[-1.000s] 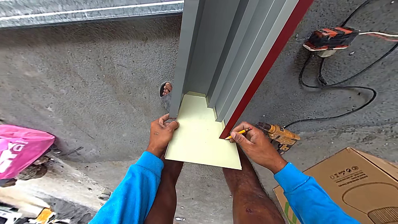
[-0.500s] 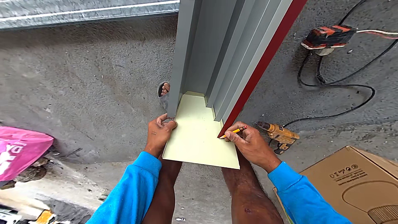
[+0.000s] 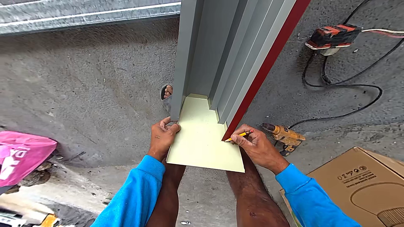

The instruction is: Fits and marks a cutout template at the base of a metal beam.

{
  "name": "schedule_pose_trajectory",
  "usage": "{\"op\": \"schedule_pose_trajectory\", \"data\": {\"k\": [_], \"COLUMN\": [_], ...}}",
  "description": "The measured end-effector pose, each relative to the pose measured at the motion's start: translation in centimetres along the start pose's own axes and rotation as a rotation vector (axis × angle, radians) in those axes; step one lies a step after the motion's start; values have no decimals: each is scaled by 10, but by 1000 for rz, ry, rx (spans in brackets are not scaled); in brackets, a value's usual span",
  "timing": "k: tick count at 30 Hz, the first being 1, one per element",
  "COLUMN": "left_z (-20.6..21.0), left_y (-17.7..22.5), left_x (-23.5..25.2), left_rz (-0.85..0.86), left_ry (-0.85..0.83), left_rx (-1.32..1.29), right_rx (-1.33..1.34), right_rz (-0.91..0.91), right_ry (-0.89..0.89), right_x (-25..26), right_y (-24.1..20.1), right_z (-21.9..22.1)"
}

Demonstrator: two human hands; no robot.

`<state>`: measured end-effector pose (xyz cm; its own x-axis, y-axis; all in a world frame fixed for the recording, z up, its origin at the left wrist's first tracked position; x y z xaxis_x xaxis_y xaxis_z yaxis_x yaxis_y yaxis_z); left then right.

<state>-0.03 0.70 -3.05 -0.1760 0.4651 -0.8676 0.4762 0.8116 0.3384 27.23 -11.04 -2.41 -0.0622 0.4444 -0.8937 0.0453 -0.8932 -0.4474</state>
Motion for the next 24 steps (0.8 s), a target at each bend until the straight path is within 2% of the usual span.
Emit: {"op": "schedule_pose_trajectory", "data": {"k": [5, 9, 14, 24], "left_z": [0, -1, -1, -1], "left_y": [1, 0, 1, 2], "left_x": [0, 0, 1, 1], "left_rz": [0, -7, -6, -12], "left_ry": [-5, -12, -6, -7], "left_rx": [19, 29, 26, 10], "right_rx": [29, 35, 10, 25], "right_rz": [-55, -11, -64, -51], "right_ry": [-3, -18, -41, -71], "right_x": [1, 2, 3, 5], "right_y": [2, 1, 2, 1], "right_z": [4, 0, 1, -2]}}
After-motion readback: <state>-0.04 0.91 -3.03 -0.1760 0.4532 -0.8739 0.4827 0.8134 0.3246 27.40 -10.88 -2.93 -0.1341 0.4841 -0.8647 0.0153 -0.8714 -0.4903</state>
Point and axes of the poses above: each hand's wrist, its own x-axis towards the middle knuckle, its own z-axis out of the palm, y = z × x, the point moved 3 cm from there along x, towards the middle knuckle, and after that the axes turned 7 degrees about z, right-handed, at the moved point
